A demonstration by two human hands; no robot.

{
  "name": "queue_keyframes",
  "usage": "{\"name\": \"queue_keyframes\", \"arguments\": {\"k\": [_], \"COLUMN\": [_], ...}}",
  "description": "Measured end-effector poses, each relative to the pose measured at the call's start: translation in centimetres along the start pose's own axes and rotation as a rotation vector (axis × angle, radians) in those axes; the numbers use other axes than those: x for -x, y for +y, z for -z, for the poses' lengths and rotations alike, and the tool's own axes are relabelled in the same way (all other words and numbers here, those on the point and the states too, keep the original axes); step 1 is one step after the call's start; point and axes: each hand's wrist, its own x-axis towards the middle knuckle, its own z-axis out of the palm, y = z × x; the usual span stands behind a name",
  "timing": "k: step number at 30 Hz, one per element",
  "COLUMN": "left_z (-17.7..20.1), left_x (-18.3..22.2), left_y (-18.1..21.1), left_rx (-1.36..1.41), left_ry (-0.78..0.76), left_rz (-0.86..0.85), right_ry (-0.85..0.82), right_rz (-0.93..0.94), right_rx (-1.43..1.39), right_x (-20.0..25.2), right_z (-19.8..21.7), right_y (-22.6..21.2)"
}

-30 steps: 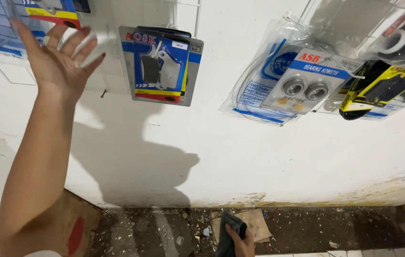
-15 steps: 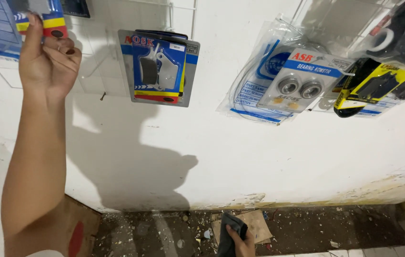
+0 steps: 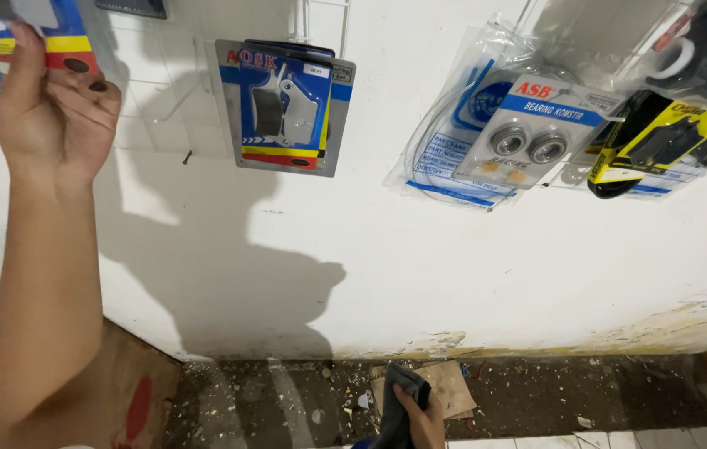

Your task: Cleaning dust from motorcycle parts packaging using a cloth.

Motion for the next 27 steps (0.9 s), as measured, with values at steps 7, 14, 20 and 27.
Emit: {"name": "queue_keyframes", "arguments": {"k": [7, 14, 20, 27], "left_z": [-0.4, 2.9, 6.9, -5.7], "left_x": [1.2, 2.4, 8.8, 18.7], "left_y": [1.6, 2.3, 1.8, 0.5], "left_rx": [-0.061, -0.039, -0.423, -0.276], "left_ry": [-0.017, -0.041, 0.094, 0.490], "left_rz": [-0.010, 0.089, 0.090, 0.367], "right_ry": [-0.050, -0.058, -0.071, -0.059], "right_rz": [0.015, -0.010, -0.068, -0.060], "right_rx": [0.031, -0.010, -0.024, 0.012], "right_x": [1.7, 1.4, 3.7, 5.9], "right_z": [-1.2, -0.6, -1.0, -1.0], "right_y": [-1.5, 0.1, -0.3, -1.5]}}
